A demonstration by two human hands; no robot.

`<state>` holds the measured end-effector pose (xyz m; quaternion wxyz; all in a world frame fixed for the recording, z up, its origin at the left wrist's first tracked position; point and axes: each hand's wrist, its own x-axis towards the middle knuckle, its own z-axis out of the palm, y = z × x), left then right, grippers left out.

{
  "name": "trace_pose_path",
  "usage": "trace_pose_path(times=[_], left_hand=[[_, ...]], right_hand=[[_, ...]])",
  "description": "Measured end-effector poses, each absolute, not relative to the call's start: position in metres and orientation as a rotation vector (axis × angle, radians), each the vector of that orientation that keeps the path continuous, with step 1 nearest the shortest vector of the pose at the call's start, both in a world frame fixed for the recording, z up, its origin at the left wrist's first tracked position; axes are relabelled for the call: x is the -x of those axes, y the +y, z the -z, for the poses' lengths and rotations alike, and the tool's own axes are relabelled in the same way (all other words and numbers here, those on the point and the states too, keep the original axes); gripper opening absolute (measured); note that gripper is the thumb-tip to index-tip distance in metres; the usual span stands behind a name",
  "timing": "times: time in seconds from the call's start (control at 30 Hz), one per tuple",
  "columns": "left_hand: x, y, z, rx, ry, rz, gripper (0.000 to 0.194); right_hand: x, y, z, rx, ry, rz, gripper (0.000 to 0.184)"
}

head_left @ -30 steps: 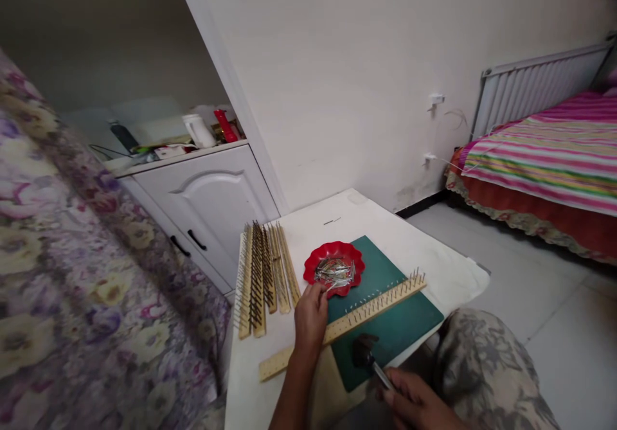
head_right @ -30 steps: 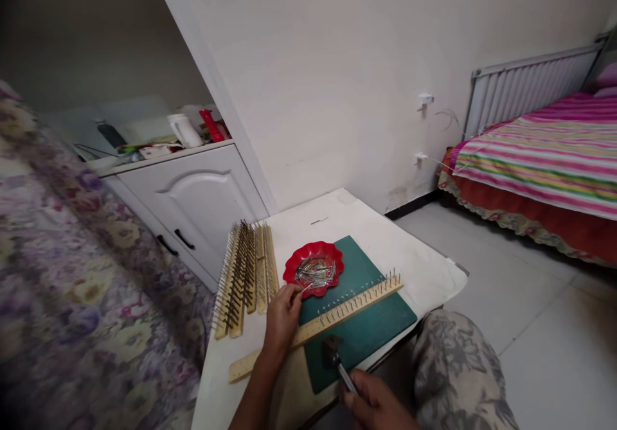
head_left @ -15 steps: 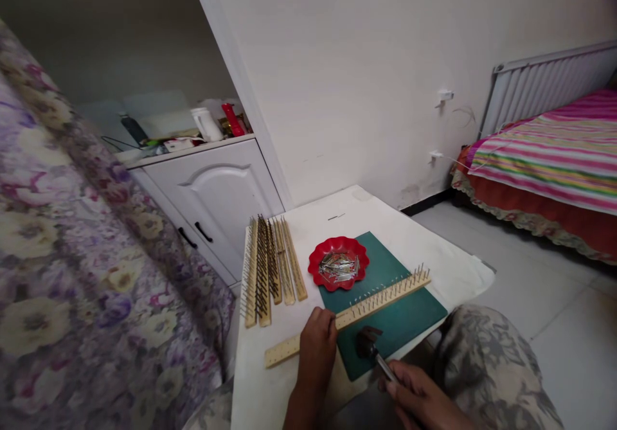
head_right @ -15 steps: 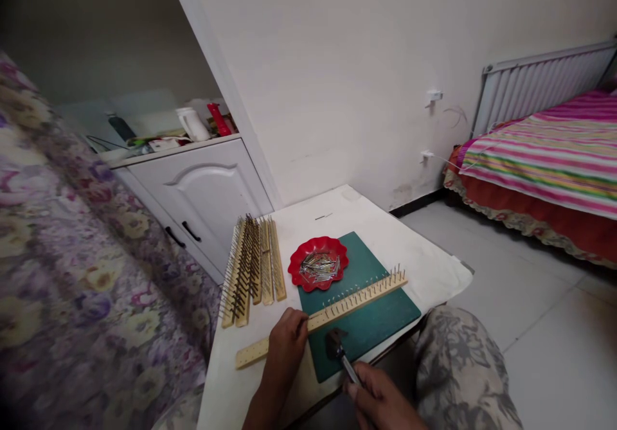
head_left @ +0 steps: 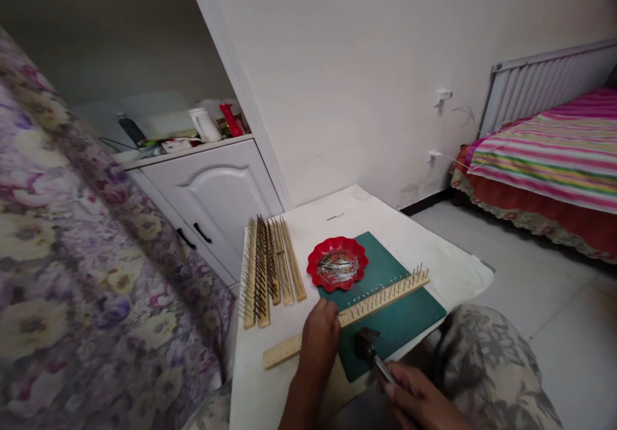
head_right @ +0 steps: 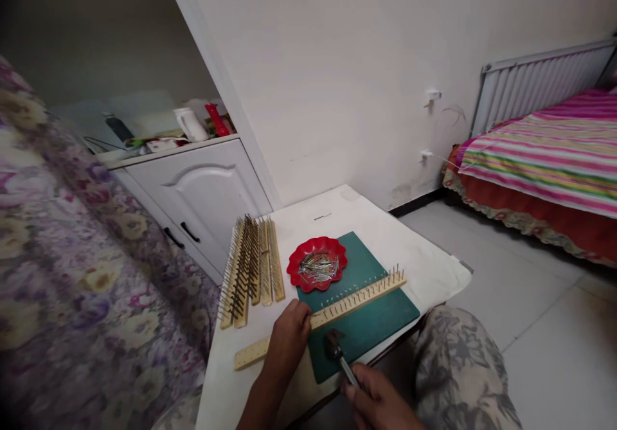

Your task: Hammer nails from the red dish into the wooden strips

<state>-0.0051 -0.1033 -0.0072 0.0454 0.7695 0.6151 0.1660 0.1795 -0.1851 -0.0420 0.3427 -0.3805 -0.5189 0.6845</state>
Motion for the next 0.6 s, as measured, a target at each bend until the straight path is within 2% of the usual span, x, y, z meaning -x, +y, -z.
trace_pose_path(times=[0.27, 0.6], left_hand=[[0.003, -0.1, 0.004, -2.391, 1.87, -0.398, 0.018], [0.002, -0.091, 0.012, -2.139, 1.746, -0.746, 0.008]], right_hand=[[-0.179, -0.185, 0.045, 0.958, -1.323, -1.777, 0.046], [-0.179, -0.186, 0.049, 0.894, -1.282, -1.813, 0.043]])
